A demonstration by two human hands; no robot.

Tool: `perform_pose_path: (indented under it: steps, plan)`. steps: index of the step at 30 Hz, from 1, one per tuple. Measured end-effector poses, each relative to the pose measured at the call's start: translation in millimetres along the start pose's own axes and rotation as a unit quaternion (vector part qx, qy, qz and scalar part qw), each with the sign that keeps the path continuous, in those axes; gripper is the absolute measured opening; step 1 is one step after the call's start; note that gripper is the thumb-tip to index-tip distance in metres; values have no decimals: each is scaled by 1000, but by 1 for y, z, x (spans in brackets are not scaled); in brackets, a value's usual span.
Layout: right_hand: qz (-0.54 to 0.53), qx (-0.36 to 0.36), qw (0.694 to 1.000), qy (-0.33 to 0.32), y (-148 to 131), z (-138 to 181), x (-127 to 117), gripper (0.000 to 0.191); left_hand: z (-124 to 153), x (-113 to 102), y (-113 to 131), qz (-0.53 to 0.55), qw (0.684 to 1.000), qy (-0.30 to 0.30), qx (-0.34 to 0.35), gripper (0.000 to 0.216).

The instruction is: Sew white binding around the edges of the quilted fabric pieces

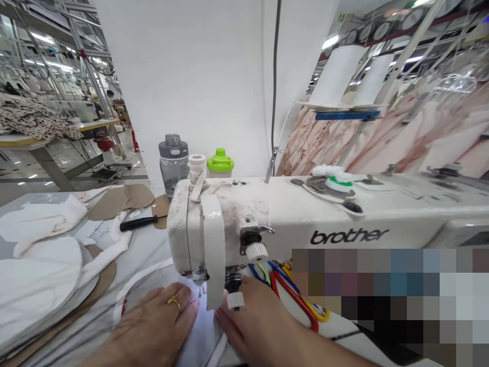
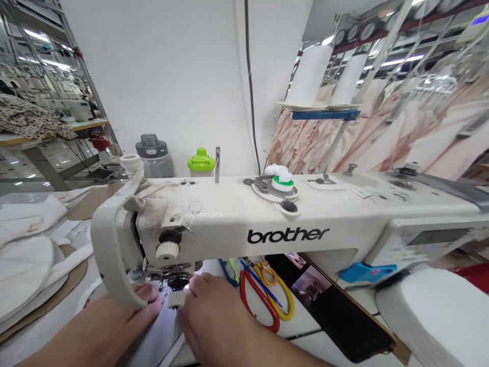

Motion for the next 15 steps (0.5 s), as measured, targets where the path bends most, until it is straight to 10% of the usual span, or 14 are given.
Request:
perform_pose_path:
  steps: [7,15]
  plan:
    - [-46,22,999,6,-2,2,-5,23,-1,-7,-4,-36,996,43,70,48]
    - [-72,-2,994,81,10,6,3,19,6,2,-6,18,1000,19,-9,58]
Point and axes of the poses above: each hand's wrist, its own z-axis away from the middle knuckle, its own x-axis out of the palm, y = z × x, the point moved 3 cm from there along -z, towards the middle knuckle, and after that the axes turned 15 degrees about -z, right-handed, at the moved point
